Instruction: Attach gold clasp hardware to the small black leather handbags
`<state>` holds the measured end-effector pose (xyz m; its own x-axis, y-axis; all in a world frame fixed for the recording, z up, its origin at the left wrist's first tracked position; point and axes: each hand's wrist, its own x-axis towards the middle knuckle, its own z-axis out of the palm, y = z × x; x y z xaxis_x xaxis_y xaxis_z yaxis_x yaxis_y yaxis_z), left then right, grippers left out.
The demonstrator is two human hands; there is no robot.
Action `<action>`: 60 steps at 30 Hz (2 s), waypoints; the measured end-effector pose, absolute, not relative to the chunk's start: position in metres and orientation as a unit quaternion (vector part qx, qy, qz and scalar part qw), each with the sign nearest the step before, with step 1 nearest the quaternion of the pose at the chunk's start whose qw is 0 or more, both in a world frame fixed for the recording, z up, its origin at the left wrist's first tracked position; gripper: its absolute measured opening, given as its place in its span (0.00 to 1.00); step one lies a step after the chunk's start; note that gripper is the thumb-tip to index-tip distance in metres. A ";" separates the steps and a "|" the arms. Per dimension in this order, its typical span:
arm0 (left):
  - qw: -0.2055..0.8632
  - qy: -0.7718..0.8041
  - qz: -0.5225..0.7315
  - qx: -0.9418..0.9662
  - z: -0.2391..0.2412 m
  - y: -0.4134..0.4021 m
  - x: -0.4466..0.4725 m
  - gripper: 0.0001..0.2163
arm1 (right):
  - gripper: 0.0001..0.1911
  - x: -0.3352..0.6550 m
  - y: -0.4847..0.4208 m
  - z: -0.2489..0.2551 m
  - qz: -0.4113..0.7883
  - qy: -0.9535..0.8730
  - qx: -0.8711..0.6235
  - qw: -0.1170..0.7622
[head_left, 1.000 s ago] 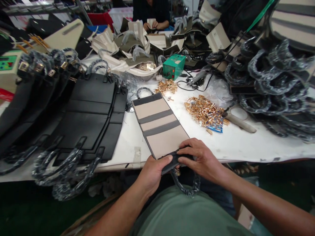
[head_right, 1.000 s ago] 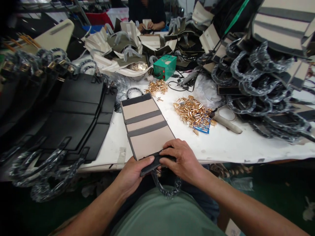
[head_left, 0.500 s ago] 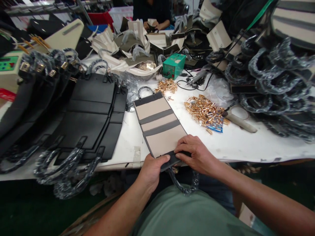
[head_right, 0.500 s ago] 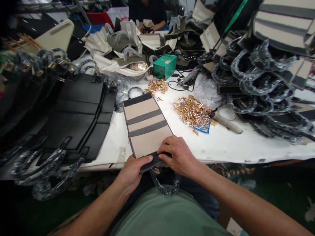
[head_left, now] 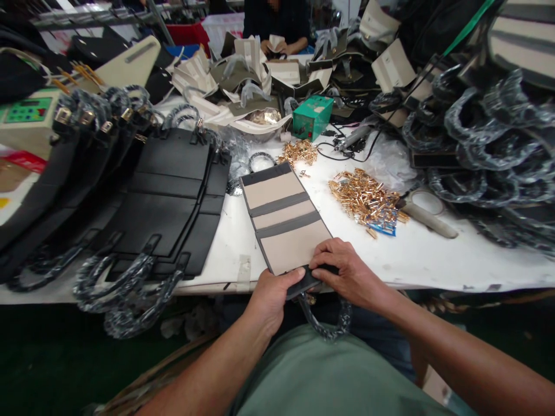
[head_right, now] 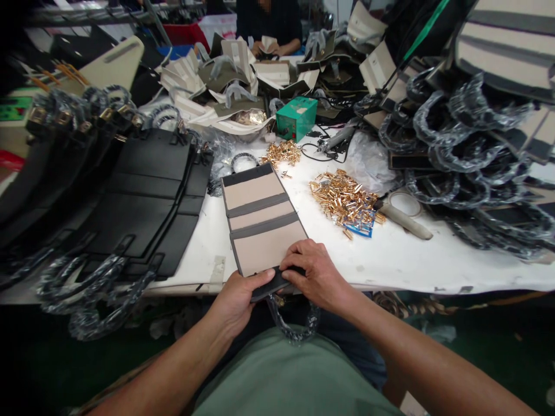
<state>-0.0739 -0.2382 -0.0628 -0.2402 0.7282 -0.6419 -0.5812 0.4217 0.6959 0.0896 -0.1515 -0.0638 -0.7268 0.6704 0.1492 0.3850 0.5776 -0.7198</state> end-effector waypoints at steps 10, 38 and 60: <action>0.568 0.612 0.544 0.087 -0.069 -0.237 -0.066 0.20 | 0.04 0.094 -0.154 -0.079 0.345 -0.855 -0.293 0.254; 0.580 0.608 0.536 0.077 -0.067 -0.232 -0.067 0.24 | 0.05 0.096 -0.140 -0.076 0.369 -0.864 -0.258 0.224; 0.491 0.673 0.539 0.122 -0.056 -0.229 -0.051 0.24 | 0.14 0.088 -0.138 -0.064 0.412 -0.819 -0.340 0.207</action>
<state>-0.0511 -0.2290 -0.0560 -0.4877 0.6935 -0.5302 -0.3662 0.3888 0.8454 0.0881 -0.1381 -0.0636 -0.6825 0.7285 0.0592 0.3868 0.4288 -0.8164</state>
